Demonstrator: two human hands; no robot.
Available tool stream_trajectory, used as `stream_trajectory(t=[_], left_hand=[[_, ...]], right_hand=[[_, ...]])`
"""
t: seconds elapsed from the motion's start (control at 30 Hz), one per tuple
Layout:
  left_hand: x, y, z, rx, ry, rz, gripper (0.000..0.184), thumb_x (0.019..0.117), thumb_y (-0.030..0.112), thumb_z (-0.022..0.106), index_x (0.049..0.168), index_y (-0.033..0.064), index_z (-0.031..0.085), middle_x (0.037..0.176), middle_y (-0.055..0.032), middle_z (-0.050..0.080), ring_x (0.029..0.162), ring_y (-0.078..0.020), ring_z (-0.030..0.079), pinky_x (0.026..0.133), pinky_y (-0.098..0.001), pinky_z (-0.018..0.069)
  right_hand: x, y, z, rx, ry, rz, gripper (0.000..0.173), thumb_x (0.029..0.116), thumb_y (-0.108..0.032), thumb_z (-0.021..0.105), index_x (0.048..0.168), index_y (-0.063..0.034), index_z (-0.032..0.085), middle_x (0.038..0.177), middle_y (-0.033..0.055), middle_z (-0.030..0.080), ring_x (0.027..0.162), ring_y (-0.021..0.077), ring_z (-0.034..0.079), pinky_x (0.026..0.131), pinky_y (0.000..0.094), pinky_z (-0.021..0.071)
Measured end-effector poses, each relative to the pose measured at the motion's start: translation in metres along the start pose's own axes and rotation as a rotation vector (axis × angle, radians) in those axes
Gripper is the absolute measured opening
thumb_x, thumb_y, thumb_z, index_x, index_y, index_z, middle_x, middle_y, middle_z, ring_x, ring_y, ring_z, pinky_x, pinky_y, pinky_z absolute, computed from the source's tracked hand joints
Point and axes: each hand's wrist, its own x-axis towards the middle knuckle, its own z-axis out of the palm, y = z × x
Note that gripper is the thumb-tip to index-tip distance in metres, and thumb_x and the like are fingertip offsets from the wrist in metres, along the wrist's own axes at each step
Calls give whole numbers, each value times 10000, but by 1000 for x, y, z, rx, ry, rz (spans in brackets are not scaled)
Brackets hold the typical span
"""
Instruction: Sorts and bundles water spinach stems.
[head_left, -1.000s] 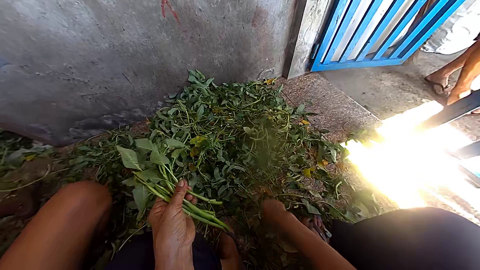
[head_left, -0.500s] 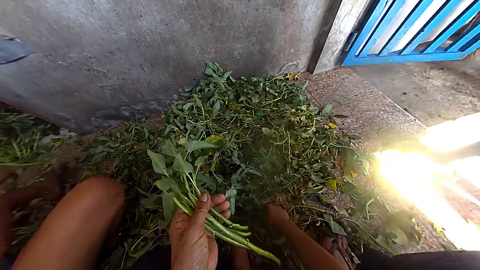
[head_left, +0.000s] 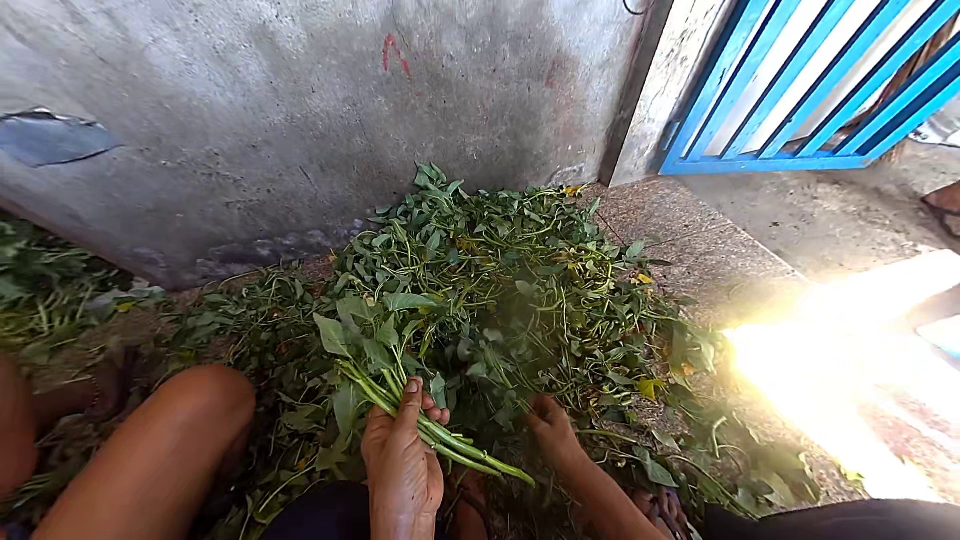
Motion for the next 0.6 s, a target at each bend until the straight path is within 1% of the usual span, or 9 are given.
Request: stream_trajectory(t=[0.03,0.1,0.17,0.2,0.27,0.33,0.4,0.47,0.6], left_hand=[[1,-2,0,2,3,-5,56,1041,32,548,1065,-14,571,724,-80,605,551,-147,618,522,-288,588],[4,-4,-1,15,4,-12,62,1037,41,563,1061,-16,569,720,-77,598,545,-147,610,504,-282,576],[4,-5,-2,26,3,-30,66,1035,47,574,1051,-17,569,719,-81,604,541,-144,610,499,-273,570],[3,-5,-3,29,-2,-41,67,1033,44,575,1053,-19,567,724,-86,609,545,-146,612,502,-273,568],[3,-5,-6,26,-21,-59,76,1026,29,580,1072,-29,566,741,-105,628,551,-160,623,503,-278,569],[3,-5,-8,22,-62,-68,95,1015,0,583,1097,-47,577,785,-136,670,573,-173,646,501,-274,565],[1,-5,-11,25,-121,-75,102,1009,-37,569,1107,-62,582,839,-167,703,617,-187,678,510,-270,566],[-2,-6,-12,41,-168,-87,116,1009,-50,561,1122,-69,577,882,-188,714,666,-205,701,525,-275,572],[-4,-12,-15,74,-231,-117,120,1001,-60,565,1119,-76,581,898,-202,714,709,-234,711,548,-291,576]], right_hand=[[-1,-6,-2,11,-40,62,277,1010,-187,596,1185,28,610,923,128,633,726,202,607,672,398,529],[-11,-25,-7,30,-12,39,329,1041,-275,561,1161,15,658,911,119,657,777,203,620,734,413,526],[-28,-46,-9,132,58,-27,355,1069,-253,420,1102,-19,685,780,29,612,655,121,552,610,318,473],[-34,-52,-10,207,58,-39,340,1062,-220,403,1084,-27,681,739,0,600,607,93,526,563,280,444],[-44,-58,-16,329,-35,-55,241,1048,-141,489,1136,-5,667,813,26,652,663,98,580,602,259,482],[-51,-58,-18,359,-115,-99,175,965,-95,605,1104,-23,683,893,49,688,764,122,632,684,279,522],[-60,-57,-17,398,-146,-147,174,892,-83,677,1061,-41,692,867,38,673,745,117,614,659,279,507],[-70,-59,-13,465,-173,-185,177,868,-62,705,1042,-40,680,844,41,664,717,118,609,641,280,509],[-89,-63,-3,505,-219,-280,182,867,-26,699,1046,-32,665,856,49,669,746,130,631,681,296,538]])
